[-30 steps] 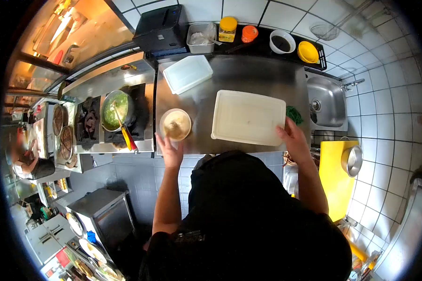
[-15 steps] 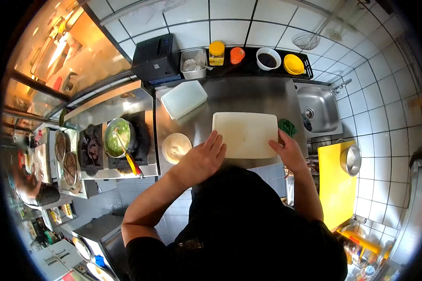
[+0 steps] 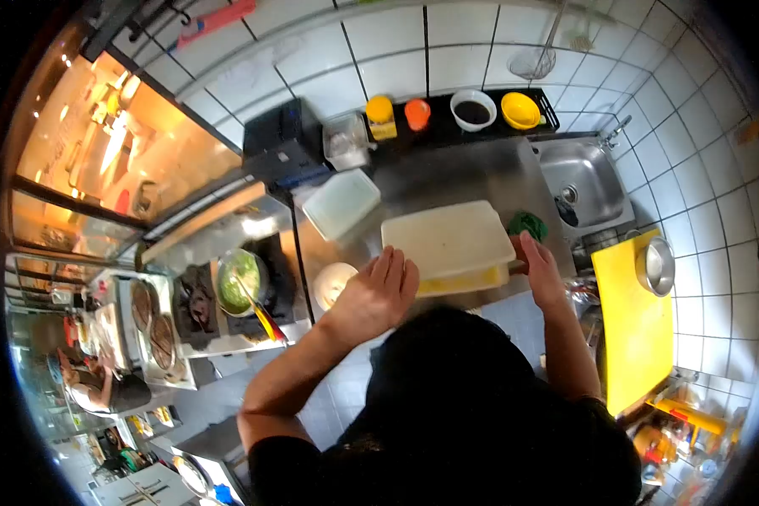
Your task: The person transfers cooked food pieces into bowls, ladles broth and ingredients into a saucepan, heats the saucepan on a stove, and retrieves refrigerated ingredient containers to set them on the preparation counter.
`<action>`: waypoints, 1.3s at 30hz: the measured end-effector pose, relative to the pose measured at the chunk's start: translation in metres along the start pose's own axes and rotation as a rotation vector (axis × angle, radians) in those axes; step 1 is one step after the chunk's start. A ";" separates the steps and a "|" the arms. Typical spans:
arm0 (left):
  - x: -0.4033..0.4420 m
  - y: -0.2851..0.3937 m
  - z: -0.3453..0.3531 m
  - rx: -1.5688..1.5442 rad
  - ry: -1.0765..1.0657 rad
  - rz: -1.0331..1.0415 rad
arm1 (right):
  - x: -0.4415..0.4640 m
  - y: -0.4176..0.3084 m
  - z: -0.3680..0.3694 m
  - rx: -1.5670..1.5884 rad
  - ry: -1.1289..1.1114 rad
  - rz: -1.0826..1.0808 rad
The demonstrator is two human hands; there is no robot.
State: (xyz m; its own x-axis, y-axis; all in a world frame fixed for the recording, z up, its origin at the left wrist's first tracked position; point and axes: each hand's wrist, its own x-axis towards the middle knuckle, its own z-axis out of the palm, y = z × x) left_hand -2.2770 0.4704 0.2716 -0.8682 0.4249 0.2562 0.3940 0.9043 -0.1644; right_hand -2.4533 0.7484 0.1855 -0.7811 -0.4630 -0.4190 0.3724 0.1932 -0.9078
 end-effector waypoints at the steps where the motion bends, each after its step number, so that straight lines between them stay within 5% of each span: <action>1: -0.001 -0.008 -0.006 0.034 0.032 -0.014 | 0.004 0.011 -0.008 -0.121 -0.005 -0.045; 5: -0.002 -0.047 -0.056 0.058 0.392 -0.091 | 0.011 0.005 0.003 -0.624 0.078 -0.312; 7: 0.001 -0.054 -0.122 0.147 0.040 -0.713 | 0.010 -0.006 0.009 -0.633 0.075 -0.253; 8: -0.003 -0.067 -0.140 0.186 0.242 -0.774 | 0.012 -0.006 0.007 -0.639 0.069 -0.280; 9: 0.001 -0.085 -0.159 0.290 0.635 -0.698 | 0.012 -0.007 0.005 -0.649 0.062 -0.301; 11: 0.020 -0.117 -0.205 0.463 1.056 -0.686 | 0.016 -0.006 0.005 -0.722 0.080 -0.366; 16: 0.072 -0.217 -0.297 0.632 1.200 -0.451 | 0.030 -0.002 -0.001 -0.687 0.080 -0.439; 24: 0.118 -0.347 -0.335 0.526 0.973 -0.399 | 0.019 -0.046 -0.014 -0.420 0.203 -0.452; 31: 0.125 -0.384 -0.355 0.540 0.672 -0.604 | 0.046 -0.034 -0.070 -0.348 0.307 -0.393; 35: 0.110 -0.421 -0.357 0.634 0.504 -0.505 | 0.068 -0.038 -0.094 -0.524 0.397 -0.489; 38: 0.088 -0.477 -0.367 0.711 0.383 -0.605 | 0.091 -0.047 -0.107 -0.428 0.331 -0.293; 39: 0.084 -0.478 -0.360 0.748 0.314 -0.626 | 0.126 -0.022 -0.130 -0.655 0.388 -0.431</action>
State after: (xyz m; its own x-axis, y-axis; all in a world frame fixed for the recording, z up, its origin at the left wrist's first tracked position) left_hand -2.4297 0.0892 0.7143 -0.6932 -0.0250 0.7203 -0.4850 0.7554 -0.4405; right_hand -2.6254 0.7985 0.1498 -0.9473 -0.3061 0.0942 -0.2647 0.5828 -0.7683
